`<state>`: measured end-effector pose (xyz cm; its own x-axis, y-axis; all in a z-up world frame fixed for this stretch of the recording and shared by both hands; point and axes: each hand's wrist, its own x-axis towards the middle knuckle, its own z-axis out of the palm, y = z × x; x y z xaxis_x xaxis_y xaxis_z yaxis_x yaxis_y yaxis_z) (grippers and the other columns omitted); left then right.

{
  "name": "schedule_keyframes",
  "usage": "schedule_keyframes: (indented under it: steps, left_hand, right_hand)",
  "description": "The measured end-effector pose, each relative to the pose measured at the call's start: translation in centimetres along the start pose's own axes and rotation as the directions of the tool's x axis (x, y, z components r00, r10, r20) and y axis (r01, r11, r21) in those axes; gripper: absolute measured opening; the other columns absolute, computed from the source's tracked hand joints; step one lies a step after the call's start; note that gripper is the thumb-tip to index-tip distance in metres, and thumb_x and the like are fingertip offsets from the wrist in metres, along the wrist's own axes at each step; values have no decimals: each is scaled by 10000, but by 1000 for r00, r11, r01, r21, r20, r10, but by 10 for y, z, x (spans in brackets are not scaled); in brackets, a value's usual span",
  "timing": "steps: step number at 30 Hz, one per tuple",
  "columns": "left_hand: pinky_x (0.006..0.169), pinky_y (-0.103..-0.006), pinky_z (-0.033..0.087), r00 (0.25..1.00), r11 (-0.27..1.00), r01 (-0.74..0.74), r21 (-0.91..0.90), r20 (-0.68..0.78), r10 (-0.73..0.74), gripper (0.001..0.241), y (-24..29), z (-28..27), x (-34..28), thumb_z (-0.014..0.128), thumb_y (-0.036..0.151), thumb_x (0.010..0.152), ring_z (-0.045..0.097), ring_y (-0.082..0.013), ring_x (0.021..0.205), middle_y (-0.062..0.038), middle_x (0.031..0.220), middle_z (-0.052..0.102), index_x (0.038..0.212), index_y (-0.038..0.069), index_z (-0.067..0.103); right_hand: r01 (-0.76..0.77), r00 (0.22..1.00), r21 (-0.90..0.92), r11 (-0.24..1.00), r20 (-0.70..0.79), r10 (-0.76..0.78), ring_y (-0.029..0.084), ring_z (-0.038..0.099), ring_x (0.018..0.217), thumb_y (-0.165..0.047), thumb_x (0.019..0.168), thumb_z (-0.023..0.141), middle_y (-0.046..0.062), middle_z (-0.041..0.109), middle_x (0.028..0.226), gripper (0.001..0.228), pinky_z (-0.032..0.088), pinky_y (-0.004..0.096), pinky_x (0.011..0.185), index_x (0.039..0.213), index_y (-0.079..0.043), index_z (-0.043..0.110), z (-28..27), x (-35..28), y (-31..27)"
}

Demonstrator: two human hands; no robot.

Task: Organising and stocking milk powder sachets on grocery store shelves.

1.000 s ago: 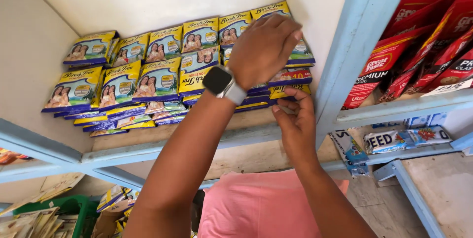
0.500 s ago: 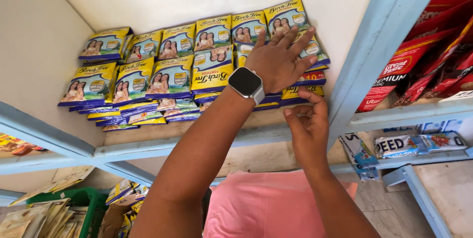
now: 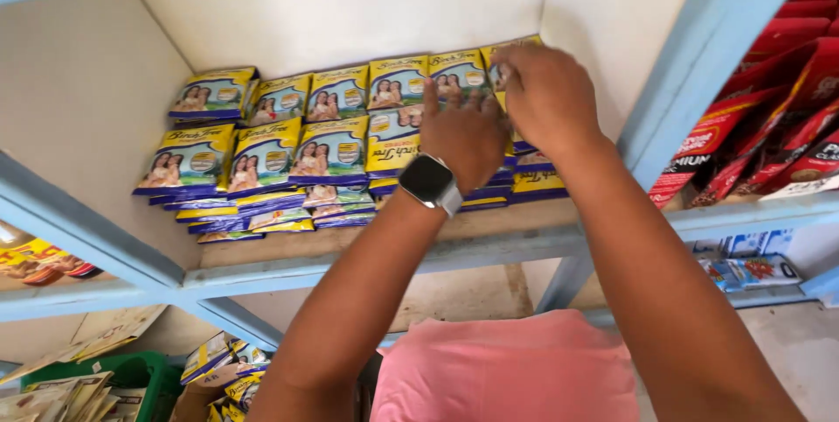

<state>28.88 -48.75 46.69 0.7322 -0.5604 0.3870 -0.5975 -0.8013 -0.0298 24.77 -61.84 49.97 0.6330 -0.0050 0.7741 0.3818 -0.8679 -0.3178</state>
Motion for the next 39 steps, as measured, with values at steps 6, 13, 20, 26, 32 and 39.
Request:
schedule_keyframes:
  steps: [6,13,20,26,32,39]
  left_hand:
    - [1188,-684,79,984,999,19,-38,-176,-25,531,-1,23,-6,383,362,1007,473,-414,1386,-212,1401,594,1393,51,574]
    - [1218,-648,143,953,983,72,-169,-280,-118,520,-5,21,-16,411,362,1012,521,-402,1363,-238,1349,641,1363,36,614]
    - [1233,-611,155,938,985,124,-119,-310,-155,537,1,26,-11,418,388,997,486,-386,1409,-226,1401,600,1373,52,602]
    - [1199,-621,169,940,994,81,-76,-325,-101,576,-21,-2,-13,422,424,981,475,-405,1378,-206,1443,566,1392,54,583]
    - [1142,-726,178,973,1000,21,5,-228,-19,513,-101,-61,-67,385,447,1049,456,-464,1388,-173,1411,610,1333,103,638]
    - [1151,-716,152,983,986,142,91,-134,-129,612,-135,-36,-109,355,498,1053,462,-383,1392,-205,1463,536,1398,46,580]
  right_hand:
    - [-90,964,-255,963,219,148,374,652,1133,-133,918,573,145,705,1220,331,519,506,931,1201,-155,744,42,-28,50]
    - [-95,977,-223,970,168,134,338,610,1244,-127,946,561,109,692,1296,350,500,484,959,1234,-183,751,46,-31,54]
    - [-104,968,-230,968,201,152,323,596,1275,-151,1001,555,67,699,1318,322,484,476,997,1253,-201,750,41,-26,47]
    - [19,996,-148,989,90,-5,372,562,1332,-152,1001,595,88,692,1341,340,424,523,1099,1315,-158,727,15,-24,18]
    - [152,985,-99,983,99,-142,366,530,1409,-256,1084,622,115,680,1364,283,393,557,1168,1293,-91,717,-15,-37,-51]
    - [376,906,1,926,208,-368,339,470,1455,-269,985,650,99,654,1393,361,332,572,1177,1271,-57,710,1,-60,-113]
